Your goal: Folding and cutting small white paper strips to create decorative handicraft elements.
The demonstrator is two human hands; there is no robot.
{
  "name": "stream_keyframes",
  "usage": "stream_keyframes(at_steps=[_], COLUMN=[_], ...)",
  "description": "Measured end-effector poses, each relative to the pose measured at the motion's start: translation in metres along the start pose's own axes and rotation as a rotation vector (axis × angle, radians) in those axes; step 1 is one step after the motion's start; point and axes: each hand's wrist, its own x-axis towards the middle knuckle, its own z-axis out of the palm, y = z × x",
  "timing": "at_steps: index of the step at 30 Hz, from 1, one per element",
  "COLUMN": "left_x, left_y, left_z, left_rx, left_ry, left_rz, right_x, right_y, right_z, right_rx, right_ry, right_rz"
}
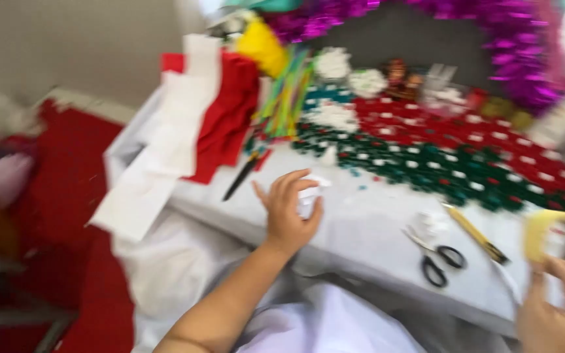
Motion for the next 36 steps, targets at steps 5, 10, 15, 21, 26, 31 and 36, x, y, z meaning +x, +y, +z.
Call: stream_keyframes(at_steps=[5, 10, 15, 21, 26, 31, 36], left_x=[0.016, 0.004, -0.020, -0.014, -0.016, -0.017, -0.020], left_y=[0.031, 0.074, 0.090, 0.073, 0.078, 0.088, 0.084], left_z=[-0.034, -0.048, -0.040, -0.051, -0.055, -0.054, -0.051], left_rx=[-0.219, -0.969, -1.284, -1.089, -1.060, -1.014, -0.944], left_ry=[-0.127, -0.849, -0.850, -0.671, -0.802, -0.888, -0.869], left_rz=[-0.043, -0.227, -0.619, -0.673, -0.592, -0.597, -0.623], right_x=[-0.016, 0.008, 0.008, 0.049, 0.033, 0.051, 0.047], right_y=[-0.038, -0.166, -0.214, -0.180, -0.042, -0.031, -0.026], right_z=[0.001, -0.003, 0.016, 0.011, 0.045, 0.058, 0.055], right_rx=[0.121, 0.166, 0.137, 0.042, -0.295, -0.363, -0.363], right_ry=[-0.102, -0.112, -0.241, -0.146, -0.328, -0.594, -0.512], right_rz=[0.309, -0.128, -0.520, -0.288, 0.116, 0.390, 0.367])
